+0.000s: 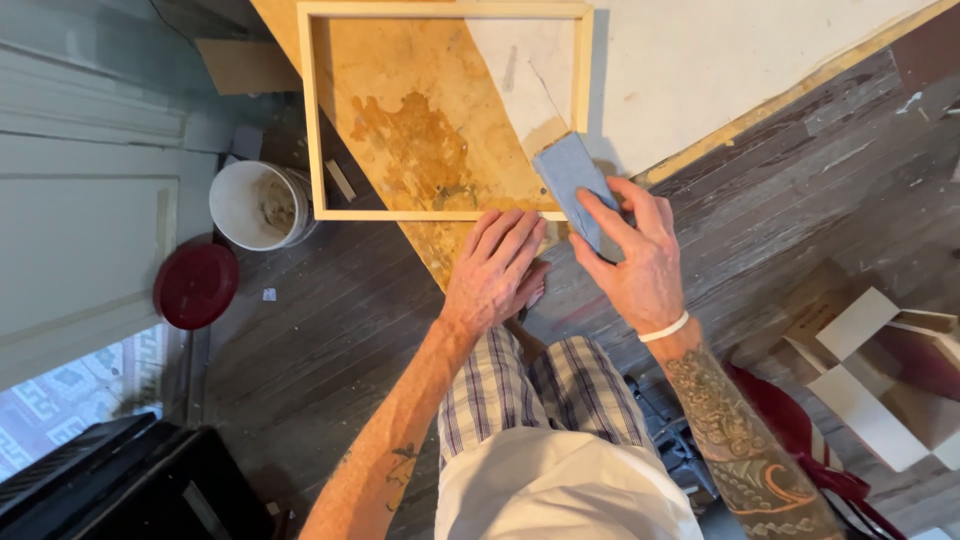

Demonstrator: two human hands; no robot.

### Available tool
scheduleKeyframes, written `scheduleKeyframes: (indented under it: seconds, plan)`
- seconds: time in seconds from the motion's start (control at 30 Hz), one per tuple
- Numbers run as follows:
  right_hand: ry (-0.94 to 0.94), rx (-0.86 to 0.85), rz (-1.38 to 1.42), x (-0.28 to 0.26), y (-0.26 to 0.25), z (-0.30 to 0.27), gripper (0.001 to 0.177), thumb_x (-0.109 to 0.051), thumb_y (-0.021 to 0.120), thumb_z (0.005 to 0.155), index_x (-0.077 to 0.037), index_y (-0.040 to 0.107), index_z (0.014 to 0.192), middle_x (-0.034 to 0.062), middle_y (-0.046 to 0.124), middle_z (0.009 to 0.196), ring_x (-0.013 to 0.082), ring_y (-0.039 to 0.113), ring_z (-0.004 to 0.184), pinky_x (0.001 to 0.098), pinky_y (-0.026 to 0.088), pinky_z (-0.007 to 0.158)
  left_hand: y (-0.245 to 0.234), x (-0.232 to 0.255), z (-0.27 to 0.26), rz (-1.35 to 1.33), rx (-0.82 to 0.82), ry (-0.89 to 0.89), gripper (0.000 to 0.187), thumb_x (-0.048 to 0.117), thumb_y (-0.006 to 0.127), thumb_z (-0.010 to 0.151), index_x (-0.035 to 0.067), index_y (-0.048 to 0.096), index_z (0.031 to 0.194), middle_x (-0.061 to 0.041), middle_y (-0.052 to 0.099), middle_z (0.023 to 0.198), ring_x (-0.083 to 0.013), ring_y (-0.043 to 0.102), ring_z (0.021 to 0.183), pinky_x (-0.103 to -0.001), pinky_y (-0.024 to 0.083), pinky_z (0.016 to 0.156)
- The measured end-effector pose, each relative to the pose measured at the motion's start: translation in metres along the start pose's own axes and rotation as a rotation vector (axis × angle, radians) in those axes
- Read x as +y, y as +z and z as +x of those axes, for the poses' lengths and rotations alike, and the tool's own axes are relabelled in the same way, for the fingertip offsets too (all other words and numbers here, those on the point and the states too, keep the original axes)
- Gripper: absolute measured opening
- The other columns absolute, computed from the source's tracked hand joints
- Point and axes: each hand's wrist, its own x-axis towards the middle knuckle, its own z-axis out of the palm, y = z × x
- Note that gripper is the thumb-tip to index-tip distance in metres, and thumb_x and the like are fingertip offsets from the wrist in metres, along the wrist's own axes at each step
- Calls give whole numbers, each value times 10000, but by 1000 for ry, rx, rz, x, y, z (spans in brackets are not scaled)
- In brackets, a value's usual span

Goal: Sanding the edges and surfaces of a small wooden frame using a sanding block on a workbench.

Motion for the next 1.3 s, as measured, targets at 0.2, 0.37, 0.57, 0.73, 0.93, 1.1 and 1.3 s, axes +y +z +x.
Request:
scheduleKeyframes:
  seconds: [0.2, 0.37, 0.57, 0.73, 0.93, 1.1, 1.3]
  plan:
    - [-94, -39, -67, 16, -6, 8, 442, -164, 868, 866, -99, 756, 1289, 141, 628, 1260, 298, 589, 980, 420, 557, 877, 13, -5, -15, 25, 1, 24, 265, 163, 512, 1065, 14, 676, 1211, -186, 658, 1293, -348, 627, 1243, -509, 469, 1135]
    - [-93, -76, -55, 18, -1, -3, 439, -171, 868, 833, -126, 770, 1258, 140, 644, 1234, 302, 611, 980, 431, 554, 880, 15, -4, -17, 4, 10, 16, 281, 176, 493, 1079, 4, 670, 1213, -194, 651, 1315, -357, 621, 1256, -523, 458, 1149]
    - [-98, -67, -46, 15, 10, 1, 445, -156, 875, 838, -107, 768, 1267, 150, 637, 1240, 310, 604, 988, 438, 549, 891, 16, -4, -20, 12, 17, 6, 277, 188, 502, 1075, 14, 677, 1201, -179, 656, 1312, -344, 630, 1247, -518, 464, 1149]
    - [-107, -145, -62, 28, -5, -1, 456, -152, 878, 805, -137, 778, 1249, 149, 646, 1221, 318, 618, 994, 448, 545, 903, 18, -5, -21, 27, 29, -4, 270, 182, 501, 1071, 13, 681, 1180, -178, 662, 1302, -340, 640, 1231, -513, 475, 1141]
    - [-97, -85, -29, 21, 5, -7, 443, -170, 876, 819, -127, 772, 1247, 131, 637, 1229, 294, 611, 978, 432, 547, 895, 18, -5, -18, 27, 21, 8, 271, 187, 502, 1071, 12, 677, 1181, -176, 657, 1319, -341, 632, 1244, -515, 467, 1150]
    - [-86, -43, -45, 31, -2, 9, 446, -145, 887, 845, -86, 764, 1270, 166, 627, 1225, 333, 606, 999, 454, 538, 900, 18, -5, -19, 36, 21, 4, 257, 182, 517, 1061, 18, 681, 1171, -171, 663, 1307, -332, 642, 1233, -504, 479, 1141]
    - [-91, -133, -54, 30, -10, -16, 463, -163, 878, 780, -165, 785, 1234, 115, 651, 1205, 293, 624, 995, 425, 542, 909, 22, -6, -23, 16, 19, -2, 245, 181, 562, 1040, 17, 679, 1180, -171, 654, 1330, -337, 633, 1246, -517, 473, 1146]
